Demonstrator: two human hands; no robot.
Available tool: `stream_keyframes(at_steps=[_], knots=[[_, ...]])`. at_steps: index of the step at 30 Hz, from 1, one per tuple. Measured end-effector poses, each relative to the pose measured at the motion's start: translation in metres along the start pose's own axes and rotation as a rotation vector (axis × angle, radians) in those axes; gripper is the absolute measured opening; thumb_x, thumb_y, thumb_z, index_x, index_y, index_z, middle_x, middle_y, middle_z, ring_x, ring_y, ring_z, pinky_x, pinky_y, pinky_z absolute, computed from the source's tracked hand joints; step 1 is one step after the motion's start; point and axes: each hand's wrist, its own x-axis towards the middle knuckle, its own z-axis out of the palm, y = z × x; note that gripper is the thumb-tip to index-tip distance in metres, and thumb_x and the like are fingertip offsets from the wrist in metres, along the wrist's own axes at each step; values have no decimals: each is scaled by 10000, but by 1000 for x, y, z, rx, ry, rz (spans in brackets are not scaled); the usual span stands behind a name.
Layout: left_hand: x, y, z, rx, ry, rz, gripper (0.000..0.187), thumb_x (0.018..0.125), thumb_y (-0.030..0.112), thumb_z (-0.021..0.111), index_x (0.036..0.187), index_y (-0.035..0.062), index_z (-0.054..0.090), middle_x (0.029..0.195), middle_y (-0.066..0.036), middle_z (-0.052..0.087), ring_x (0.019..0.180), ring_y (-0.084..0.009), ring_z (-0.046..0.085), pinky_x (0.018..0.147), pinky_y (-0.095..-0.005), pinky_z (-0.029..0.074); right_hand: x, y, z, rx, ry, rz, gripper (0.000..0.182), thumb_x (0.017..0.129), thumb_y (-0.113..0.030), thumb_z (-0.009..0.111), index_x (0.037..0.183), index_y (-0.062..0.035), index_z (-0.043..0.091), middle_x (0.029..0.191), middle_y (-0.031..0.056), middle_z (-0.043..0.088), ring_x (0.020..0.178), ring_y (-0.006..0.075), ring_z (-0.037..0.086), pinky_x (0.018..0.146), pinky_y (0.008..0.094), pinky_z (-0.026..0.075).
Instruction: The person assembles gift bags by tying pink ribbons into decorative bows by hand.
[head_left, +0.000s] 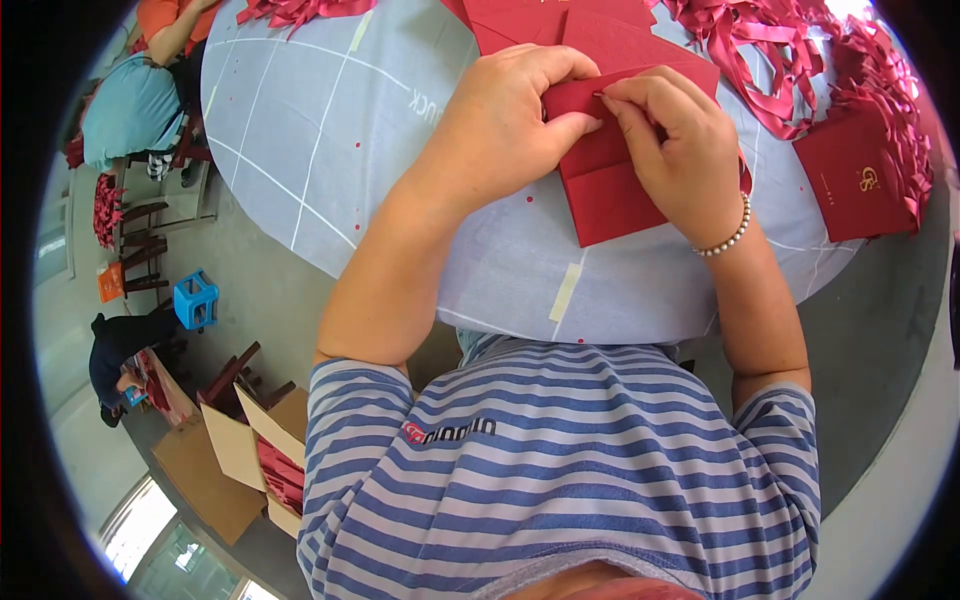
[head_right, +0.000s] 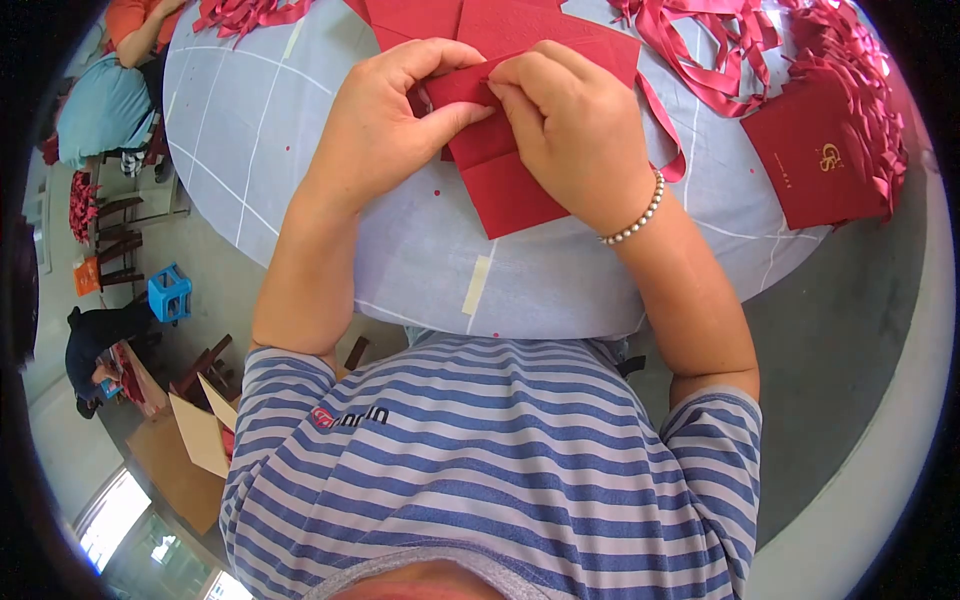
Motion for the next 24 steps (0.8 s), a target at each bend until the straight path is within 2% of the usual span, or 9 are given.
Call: stream_keyframes(at_steps=[1,4,8,10,13,17,19,24], knots=[[0,1,1,18,8,19,367,767,53,814,1116,24,705,914,0,711,662,-52,547,605,-225,469,0,0,1,-2,4,-4,50,842,-41,698,888,-38,678,811,84,651,719,271,668,638,345,541],[0,2,3,29,4,15,345,774,42,794,1107,25,706,928,-13,715,656,-59,547,604,-228,470,-1,-6,5,-276,15,-174,73,810,-63,661,877,-82,643,816,61,604,728,237,652,630,342,549],[0,4,2,4,8,3,319,786,33,779,1097,25,707,938,-23,716,659,-63,555,611,-229,475,-2,-11,7,-251,16,-99,48,824,-46,677,870,-50,663,809,71,636,722,256,664,632,344,551],[-1,4,2,-52,11,-35,316,783,23,772,1092,22,705,939,-31,713,701,-76,590,636,-235,489,0,-13,2,-2,22,49,27,842,-29,690,859,-9,680,802,91,671,712,271,677,634,346,557],[-1,4,0,-21,14,-8,305,792,13,757,1092,12,700,962,-52,716,772,-112,638,675,-250,508,-3,-12,-3,115,-20,60,36,852,-14,699,845,20,687,797,108,690,704,285,682,634,347,560],[1,1,1,20,6,82,305,790,2,751,1090,8,697,973,-83,715,831,-170,669,726,-281,526,-7,-5,-2,65,-1,15,31,850,-10,700,875,7,693,805,106,683,701,278,677,626,347,558],[1,1,-1,6,3,140,300,783,-8,746,1079,8,697,961,-110,711,851,-222,679,760,-307,535,-7,-5,-2,-85,30,-78,58,857,-16,696,913,-4,696,819,105,680,691,274,670,615,351,554],[0,4,5,-23,32,95,288,771,-20,739,1055,5,694,938,-120,707,871,-254,683,773,-327,537,-10,-10,0,-117,28,-54,59,848,-38,695,903,-27,678,782,92,644,665,268,655,588,352,544]])
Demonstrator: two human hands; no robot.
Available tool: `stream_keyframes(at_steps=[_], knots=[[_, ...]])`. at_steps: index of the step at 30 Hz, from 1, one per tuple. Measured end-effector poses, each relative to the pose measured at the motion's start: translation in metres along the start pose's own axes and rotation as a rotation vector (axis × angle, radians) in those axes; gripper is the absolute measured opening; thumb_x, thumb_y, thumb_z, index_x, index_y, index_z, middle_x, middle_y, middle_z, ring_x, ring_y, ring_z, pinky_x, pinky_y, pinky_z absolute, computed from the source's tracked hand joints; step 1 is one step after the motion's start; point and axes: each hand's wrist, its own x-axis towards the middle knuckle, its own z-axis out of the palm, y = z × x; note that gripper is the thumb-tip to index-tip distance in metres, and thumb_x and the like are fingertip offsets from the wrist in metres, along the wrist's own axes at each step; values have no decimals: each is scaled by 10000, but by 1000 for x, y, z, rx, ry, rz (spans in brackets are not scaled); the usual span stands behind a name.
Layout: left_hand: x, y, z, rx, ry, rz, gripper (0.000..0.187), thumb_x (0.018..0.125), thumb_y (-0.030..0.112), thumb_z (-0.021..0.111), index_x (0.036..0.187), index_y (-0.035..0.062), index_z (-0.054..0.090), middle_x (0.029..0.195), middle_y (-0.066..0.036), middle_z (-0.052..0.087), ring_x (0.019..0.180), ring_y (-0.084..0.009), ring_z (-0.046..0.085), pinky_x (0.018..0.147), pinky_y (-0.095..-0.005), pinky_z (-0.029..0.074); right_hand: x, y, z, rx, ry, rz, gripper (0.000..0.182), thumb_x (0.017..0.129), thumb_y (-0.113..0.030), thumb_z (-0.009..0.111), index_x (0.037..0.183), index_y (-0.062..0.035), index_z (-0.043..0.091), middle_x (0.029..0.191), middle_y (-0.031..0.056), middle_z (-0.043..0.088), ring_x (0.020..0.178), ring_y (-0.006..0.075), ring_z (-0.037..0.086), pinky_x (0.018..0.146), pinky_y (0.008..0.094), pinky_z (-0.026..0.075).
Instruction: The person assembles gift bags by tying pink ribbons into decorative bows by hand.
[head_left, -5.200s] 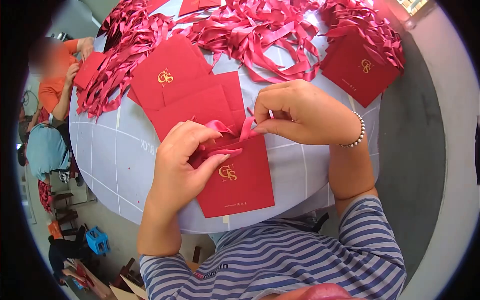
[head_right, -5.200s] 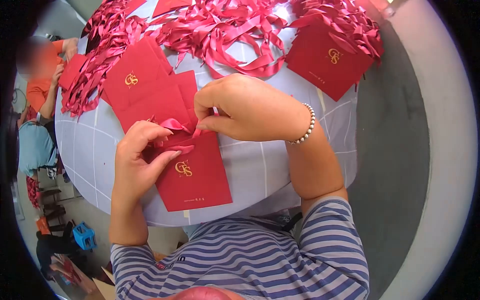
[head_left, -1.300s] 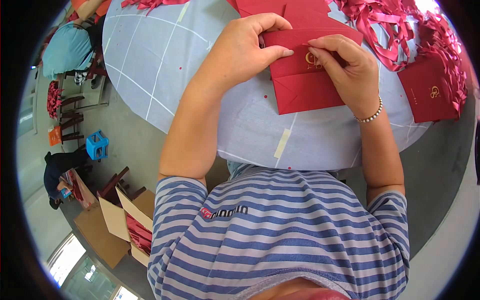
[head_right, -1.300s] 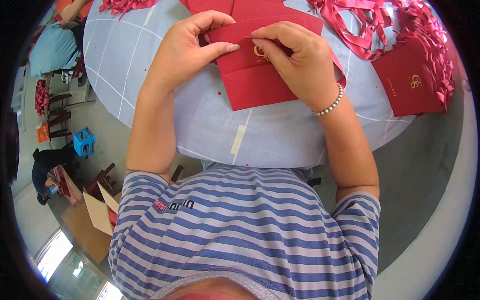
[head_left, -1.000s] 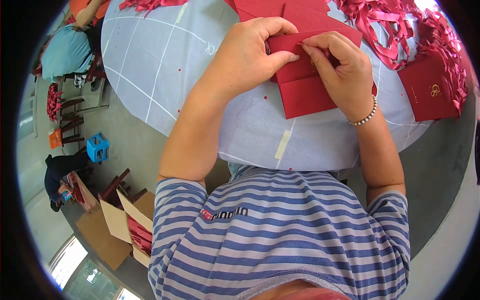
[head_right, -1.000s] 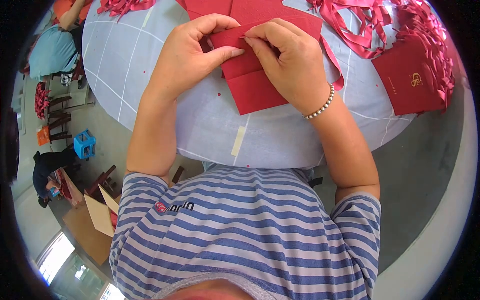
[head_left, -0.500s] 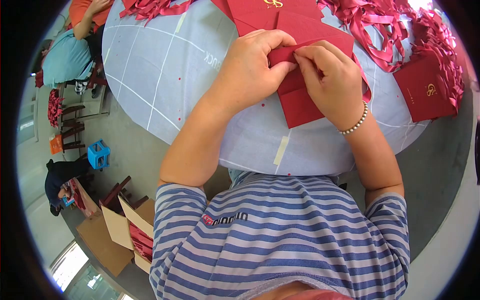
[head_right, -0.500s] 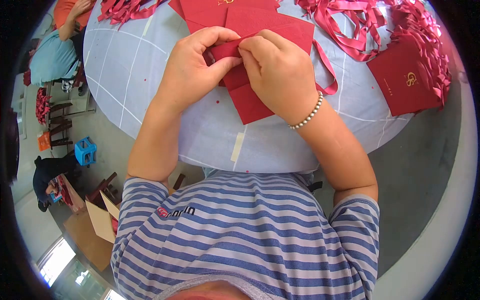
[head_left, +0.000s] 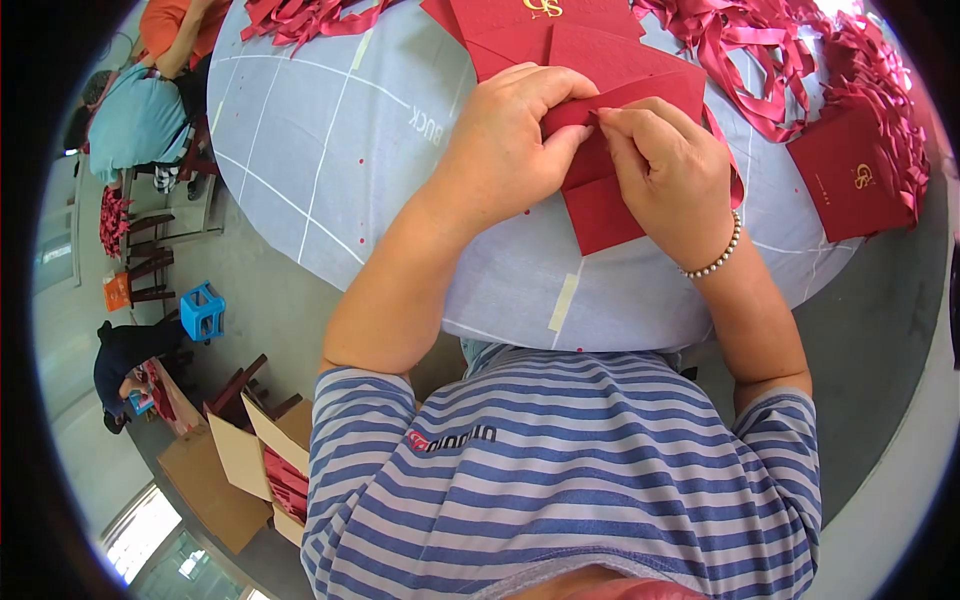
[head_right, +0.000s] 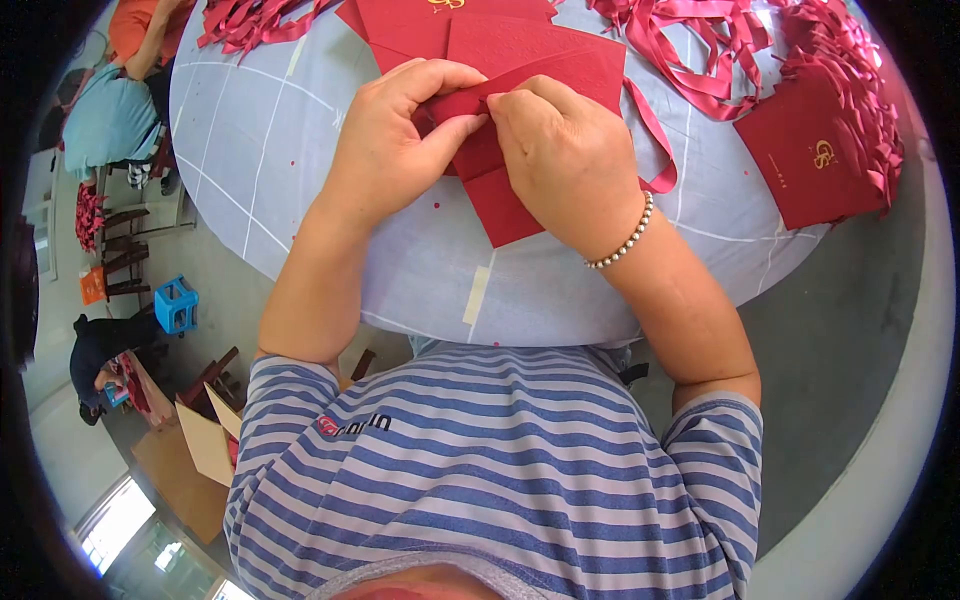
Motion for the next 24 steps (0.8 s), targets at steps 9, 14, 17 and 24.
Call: stream_keyframes(at_steps=[9,14,17,24], knots=[[1,4,7,73,26,98,304,752,-37,738,1049,11,700,895,-122,693,846,-291,661,755,-345,528,4,-4,-2,-71,-20,48,139,807,1,761,917,-12,677,807,115,669,659,241,654,586,315,522],[3,5,1,42,-27,160,307,760,-49,747,1056,16,704,904,-116,701,846,-281,659,760,-349,527,28,8,-33,100,-33,-69,276,734,-46,797,993,-46,701,866,67,676,758,253,630,685,340,531],[6,5,3,84,41,300,263,741,15,752,995,29,684,870,-107,694,820,-306,647,780,-412,523,24,13,-45,99,-145,-17,263,741,-50,801,990,-50,716,826,65,656,787,252,624,730,356,528],[0,10,4,68,40,162,341,694,-27,817,1001,44,686,923,-101,710,811,-271,681,746,-338,565,25,10,-43,-40,-181,-63,135,787,-108,799,876,-37,726,799,85,659,748,259,620,646,349,509]])
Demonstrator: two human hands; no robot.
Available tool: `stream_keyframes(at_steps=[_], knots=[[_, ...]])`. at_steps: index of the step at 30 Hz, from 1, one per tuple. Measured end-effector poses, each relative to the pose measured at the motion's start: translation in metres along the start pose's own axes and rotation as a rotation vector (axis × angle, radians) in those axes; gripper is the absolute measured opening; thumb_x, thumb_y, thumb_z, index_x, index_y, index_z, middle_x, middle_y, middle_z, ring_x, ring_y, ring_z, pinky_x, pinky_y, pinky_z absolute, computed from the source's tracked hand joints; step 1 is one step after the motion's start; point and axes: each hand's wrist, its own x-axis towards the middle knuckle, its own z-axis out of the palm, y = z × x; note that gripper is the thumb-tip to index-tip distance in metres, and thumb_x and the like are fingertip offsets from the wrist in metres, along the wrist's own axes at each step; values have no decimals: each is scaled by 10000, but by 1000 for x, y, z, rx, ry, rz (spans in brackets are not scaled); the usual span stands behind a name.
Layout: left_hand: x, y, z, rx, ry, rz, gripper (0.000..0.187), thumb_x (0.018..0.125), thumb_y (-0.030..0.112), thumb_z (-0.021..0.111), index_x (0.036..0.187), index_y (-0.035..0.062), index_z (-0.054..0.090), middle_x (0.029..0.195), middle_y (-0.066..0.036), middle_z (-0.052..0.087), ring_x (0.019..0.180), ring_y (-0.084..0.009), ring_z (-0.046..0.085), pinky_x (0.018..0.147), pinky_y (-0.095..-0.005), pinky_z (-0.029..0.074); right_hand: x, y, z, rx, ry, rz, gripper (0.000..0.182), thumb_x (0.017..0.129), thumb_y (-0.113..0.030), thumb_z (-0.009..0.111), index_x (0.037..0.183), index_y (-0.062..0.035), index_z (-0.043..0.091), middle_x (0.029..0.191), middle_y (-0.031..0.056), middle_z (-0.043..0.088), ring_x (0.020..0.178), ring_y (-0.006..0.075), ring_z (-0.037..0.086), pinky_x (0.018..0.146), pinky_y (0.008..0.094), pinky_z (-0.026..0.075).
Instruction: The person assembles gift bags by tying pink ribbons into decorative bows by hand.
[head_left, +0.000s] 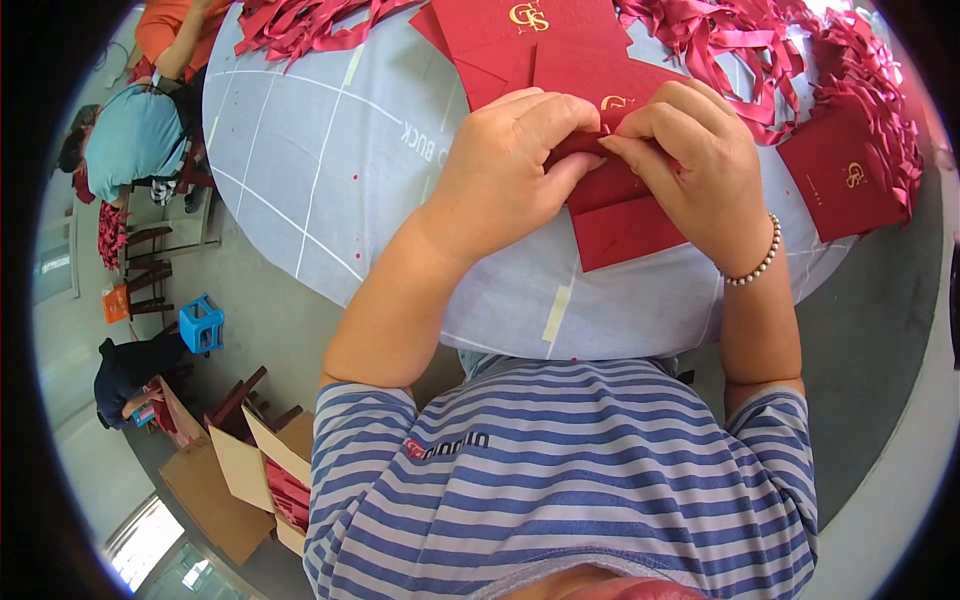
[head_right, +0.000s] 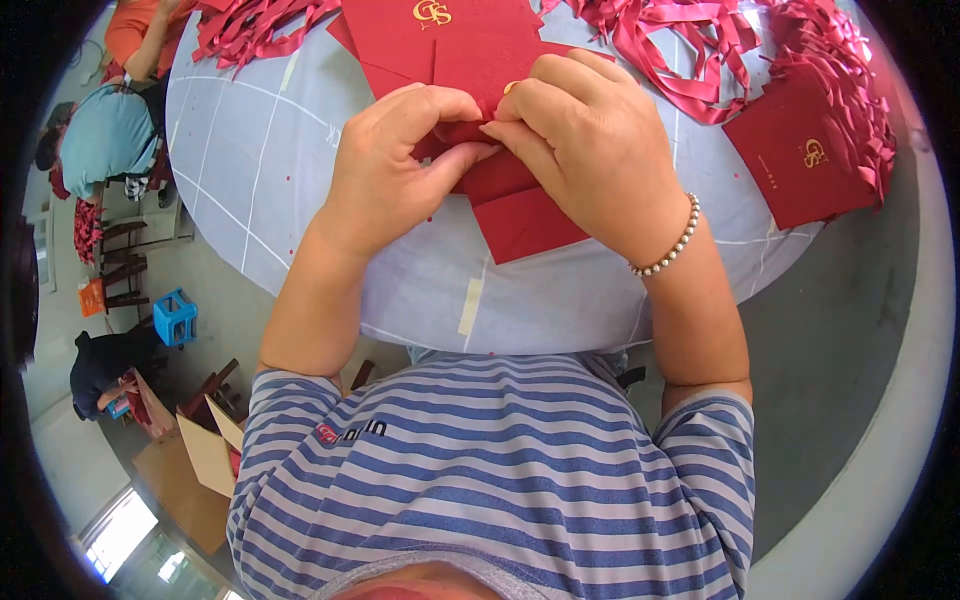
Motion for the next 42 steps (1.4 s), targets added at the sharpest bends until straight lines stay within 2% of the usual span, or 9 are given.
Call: stream_keyframes(at_steps=[5,11,15,23,26,29,34,36,42], knots=[[3,-1,3,58,0,213,316,680,-18,816,958,50,680,871,-94,687,821,-296,662,783,-389,548,12,7,-16,380,-55,240,199,867,-163,754,799,18,707,702,120,644,575,252,574,554,345,470],[3,-1,7,166,51,375,146,756,2,720,874,42,645,788,-57,648,762,-258,618,759,-393,517,41,31,-18,392,-610,222,205,859,-150,681,777,36,707,668,151,653,578,211,615,574,319,490],[3,0,4,128,16,273,188,740,19,743,898,47,644,791,-71,649,762,-269,625,749,-395,507,45,41,-6,435,-607,174,191,864,-150,665,850,30,728,727,142,688,632,192,646,624,317,517],[5,-1,-15,-51,-128,-138,222,761,157,799,889,48,653,735,-97,633,685,-294,593,728,-391,478,36,59,-4,723,200,537,240,1024,-150,624,1213,-6,593,880,-14,623,783,69,565,693,215,481],[7,-4,-15,105,-61,-297,301,839,257,772,650,55,654,560,-56,558,631,-266,540,756,-393,459,7,66,-17,524,148,453,239,987,-224,688,1043,4,729,874,-8,658,774,25,534,683,206,449],[3,-11,-13,365,39,-197,323,816,285,796,630,64,653,543,-32,553,637,-259,542,770,-391,460,-27,86,-24,187,-123,576,289,946,-235,728,844,33,700,617,23,489,587,64,442,518,277,380],[2,-12,-8,363,58,-152,197,753,214,835,781,56,723,780,-46,662,773,-255,585,790,-382,490,-43,81,-19,-175,-372,879,410,927,-361,720,755,12,716,627,89,667,530,240,608,534,359,476],[4,-12,-5,204,7,-157,216,739,161,834,897,49,739,903,-67,677,862,-265,607,804,-378,508,-52,85,-11,-262,-423,472,438,952,-330,717,705,31,694,611,70,647,490,123,560,493,302,455],[12,-9,6,90,-42,-144,260,750,152,826,954,24,729,906,-85,678,912,-283,628,832,-376,516,-42,85,-10,250,-65,769,324,954,-285,689,909,33,731,720,71,710,561,123,641,551,288,520]])
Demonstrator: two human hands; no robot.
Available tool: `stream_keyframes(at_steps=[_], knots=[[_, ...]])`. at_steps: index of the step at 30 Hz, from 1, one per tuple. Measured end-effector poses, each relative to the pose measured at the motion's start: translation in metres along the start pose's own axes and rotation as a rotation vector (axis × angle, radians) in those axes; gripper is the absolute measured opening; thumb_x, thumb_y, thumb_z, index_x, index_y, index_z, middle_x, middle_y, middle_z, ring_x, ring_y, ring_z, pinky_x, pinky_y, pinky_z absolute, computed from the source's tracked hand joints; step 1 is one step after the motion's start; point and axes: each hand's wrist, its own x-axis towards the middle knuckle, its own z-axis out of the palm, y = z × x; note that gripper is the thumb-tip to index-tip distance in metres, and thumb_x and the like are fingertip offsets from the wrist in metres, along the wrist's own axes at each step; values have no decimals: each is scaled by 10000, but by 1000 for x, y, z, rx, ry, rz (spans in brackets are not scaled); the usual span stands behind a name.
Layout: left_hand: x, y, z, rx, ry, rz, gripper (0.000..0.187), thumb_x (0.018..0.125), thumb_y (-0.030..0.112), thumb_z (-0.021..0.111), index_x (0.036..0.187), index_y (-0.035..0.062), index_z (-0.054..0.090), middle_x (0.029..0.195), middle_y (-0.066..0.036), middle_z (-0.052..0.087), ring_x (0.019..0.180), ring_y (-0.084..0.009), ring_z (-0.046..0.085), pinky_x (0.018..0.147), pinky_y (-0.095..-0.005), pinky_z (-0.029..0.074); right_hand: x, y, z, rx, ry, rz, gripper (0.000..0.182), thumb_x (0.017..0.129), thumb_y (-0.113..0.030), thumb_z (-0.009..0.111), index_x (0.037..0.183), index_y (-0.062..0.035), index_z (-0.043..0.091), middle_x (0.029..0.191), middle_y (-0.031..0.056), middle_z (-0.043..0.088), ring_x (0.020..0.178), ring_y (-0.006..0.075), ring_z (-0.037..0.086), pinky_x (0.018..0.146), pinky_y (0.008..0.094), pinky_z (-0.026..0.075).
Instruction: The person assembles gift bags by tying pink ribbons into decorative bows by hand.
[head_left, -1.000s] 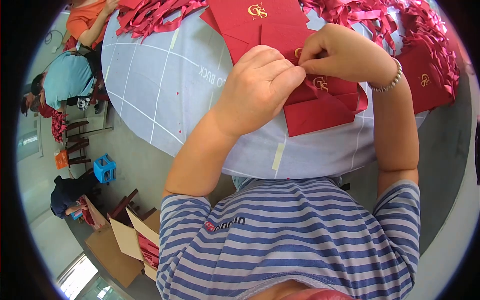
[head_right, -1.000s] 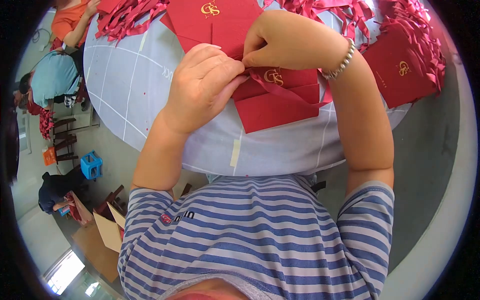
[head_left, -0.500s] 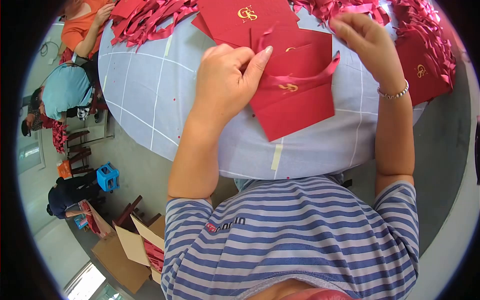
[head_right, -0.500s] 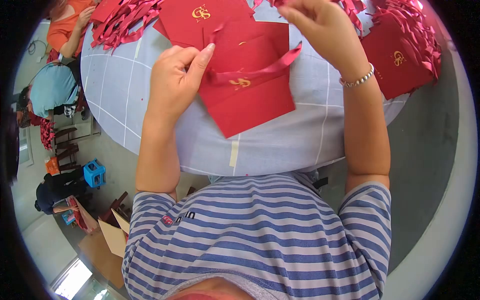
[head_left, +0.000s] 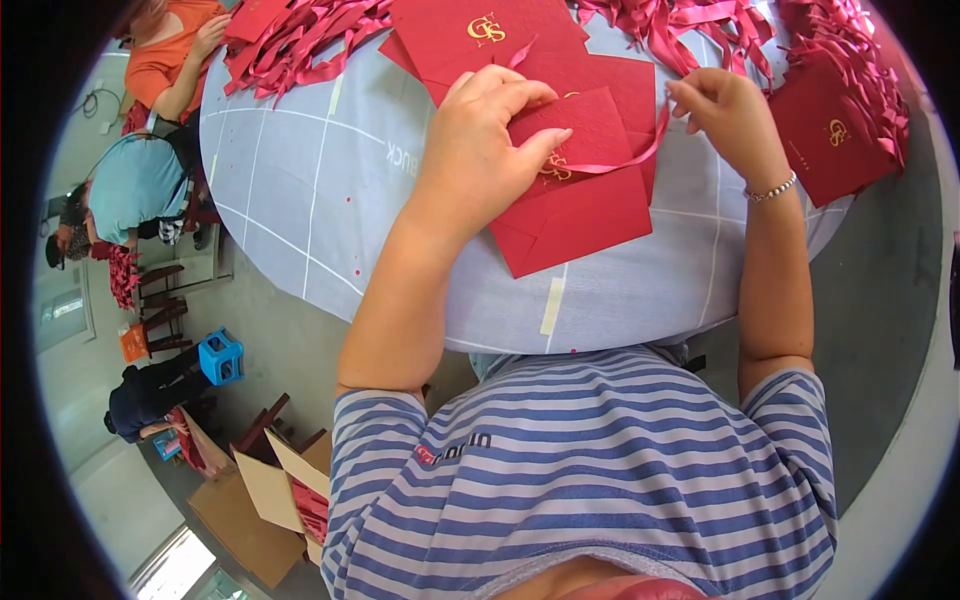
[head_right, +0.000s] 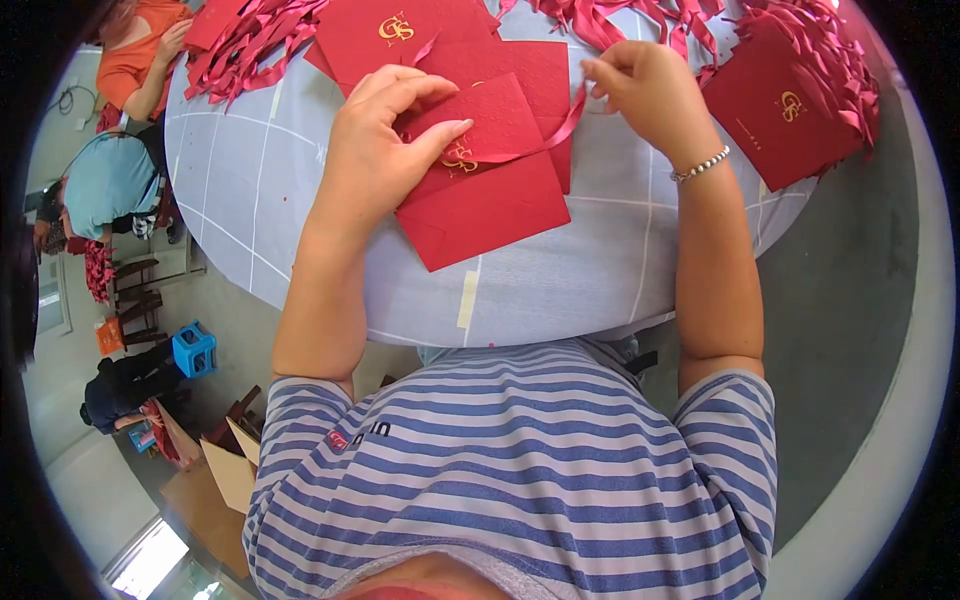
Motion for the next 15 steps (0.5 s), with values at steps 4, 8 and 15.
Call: stream_keyframes(at_steps=[4,8,15], knots=[[3,-2,4,62,29,36,285,748,170,825,968,17,725,906,-98,681,898,-290,638,848,-391,509,-5,-21,-5,-360,-317,122,360,982,-312,689,850,20,733,651,37,666,521,82,580,497,246,475],[2,-1,3,94,-105,-5,296,746,202,823,952,16,719,887,-108,684,892,-300,650,854,-411,498,-12,-13,6,-17,-253,1,449,964,-389,701,782,20,725,596,43,655,470,88,573,465,236,464],[-3,-4,-2,22,-114,-100,285,769,134,848,944,-16,681,835,-61,623,740,-159,573,685,-286,481,-9,-24,-10,-197,-369,304,426,940,-376,732,736,-2,707,609,50,664,454,81,557,457,251,453]])
